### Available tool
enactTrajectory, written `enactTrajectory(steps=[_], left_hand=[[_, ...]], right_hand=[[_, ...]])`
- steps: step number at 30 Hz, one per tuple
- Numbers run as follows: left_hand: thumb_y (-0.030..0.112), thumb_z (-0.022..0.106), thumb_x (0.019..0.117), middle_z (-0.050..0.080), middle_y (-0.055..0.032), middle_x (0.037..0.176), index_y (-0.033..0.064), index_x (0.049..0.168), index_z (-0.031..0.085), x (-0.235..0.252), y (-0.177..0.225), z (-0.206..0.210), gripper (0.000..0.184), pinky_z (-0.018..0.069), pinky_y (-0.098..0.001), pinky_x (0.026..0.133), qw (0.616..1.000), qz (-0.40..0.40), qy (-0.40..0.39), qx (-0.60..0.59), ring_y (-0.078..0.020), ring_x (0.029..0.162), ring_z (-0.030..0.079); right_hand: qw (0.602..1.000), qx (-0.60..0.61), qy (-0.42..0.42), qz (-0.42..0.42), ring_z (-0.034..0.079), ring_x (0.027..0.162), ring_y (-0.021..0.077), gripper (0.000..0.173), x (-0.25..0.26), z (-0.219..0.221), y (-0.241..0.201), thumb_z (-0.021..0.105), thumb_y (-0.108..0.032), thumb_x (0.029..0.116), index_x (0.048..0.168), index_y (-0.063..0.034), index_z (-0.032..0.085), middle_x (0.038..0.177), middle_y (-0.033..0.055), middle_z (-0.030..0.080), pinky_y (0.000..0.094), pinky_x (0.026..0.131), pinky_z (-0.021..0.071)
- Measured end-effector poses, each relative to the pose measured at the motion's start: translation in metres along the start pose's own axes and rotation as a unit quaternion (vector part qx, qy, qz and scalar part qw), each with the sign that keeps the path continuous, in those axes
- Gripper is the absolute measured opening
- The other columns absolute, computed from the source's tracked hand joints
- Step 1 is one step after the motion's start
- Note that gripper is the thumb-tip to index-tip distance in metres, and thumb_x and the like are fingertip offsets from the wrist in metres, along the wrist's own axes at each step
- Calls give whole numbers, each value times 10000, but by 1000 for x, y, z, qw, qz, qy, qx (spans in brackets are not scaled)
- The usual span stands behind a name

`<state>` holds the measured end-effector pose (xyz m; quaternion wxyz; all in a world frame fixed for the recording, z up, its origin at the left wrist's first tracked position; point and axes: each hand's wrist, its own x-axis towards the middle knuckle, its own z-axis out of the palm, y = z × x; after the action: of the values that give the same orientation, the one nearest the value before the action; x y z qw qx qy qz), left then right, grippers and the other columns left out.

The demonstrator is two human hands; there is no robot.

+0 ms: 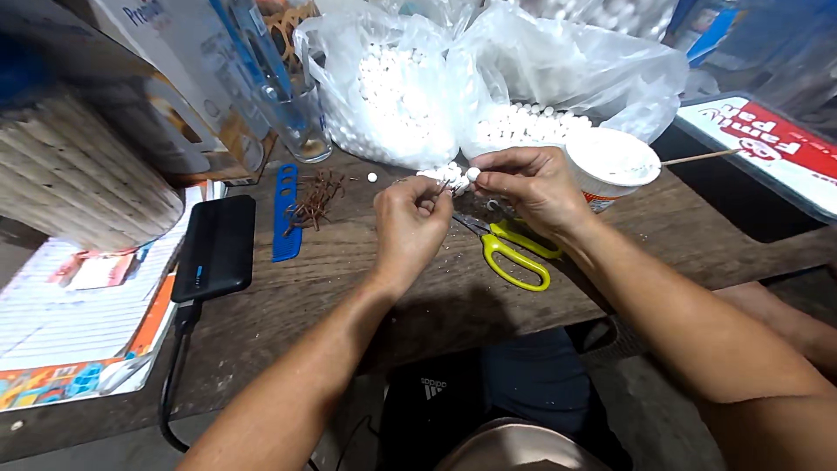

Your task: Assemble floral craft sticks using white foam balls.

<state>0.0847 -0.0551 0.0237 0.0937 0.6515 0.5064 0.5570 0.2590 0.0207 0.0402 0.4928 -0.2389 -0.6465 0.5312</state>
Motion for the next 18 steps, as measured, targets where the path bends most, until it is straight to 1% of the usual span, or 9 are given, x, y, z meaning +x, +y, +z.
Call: enactTrajectory(steps=[3,6,13,18], left_hand=[[8,660,922,629,-35,729,0,861,697,0,1,0,71,429,-127,543,1000,6,2,8,13,582,523],[10,653,924,633,-42,725,-7,865,699,0,0,0,77,435,-128,549,1000,21,0,20,12,584,529],[3,649,916,619,-38,702,-2,840,691,0,-1,1,87,424,-126,536,999,34,5,25,12,569,518],[2,649,913,618,-35,697,0,834,692,0,-1,2,89,419,-127,531,999,38,7,29,12,564,514]], right_hand=[[1000,-23,-1,-8,713,765,66,189,0,0,0,661,120,868,989,2,744,874,7,751,237,762,618],[999,-47,-1,-15,704,773,37,183,-1,0,0,670,103,872,987,-15,750,879,-14,754,214,758,606],[999,-43,-10,-14,703,771,40,186,0,0,2,659,111,876,985,-11,749,874,-10,752,215,764,604],[997,-66,-16,-31,701,803,28,181,-1,0,2,672,102,870,991,-6,751,911,-6,756,206,780,598]])
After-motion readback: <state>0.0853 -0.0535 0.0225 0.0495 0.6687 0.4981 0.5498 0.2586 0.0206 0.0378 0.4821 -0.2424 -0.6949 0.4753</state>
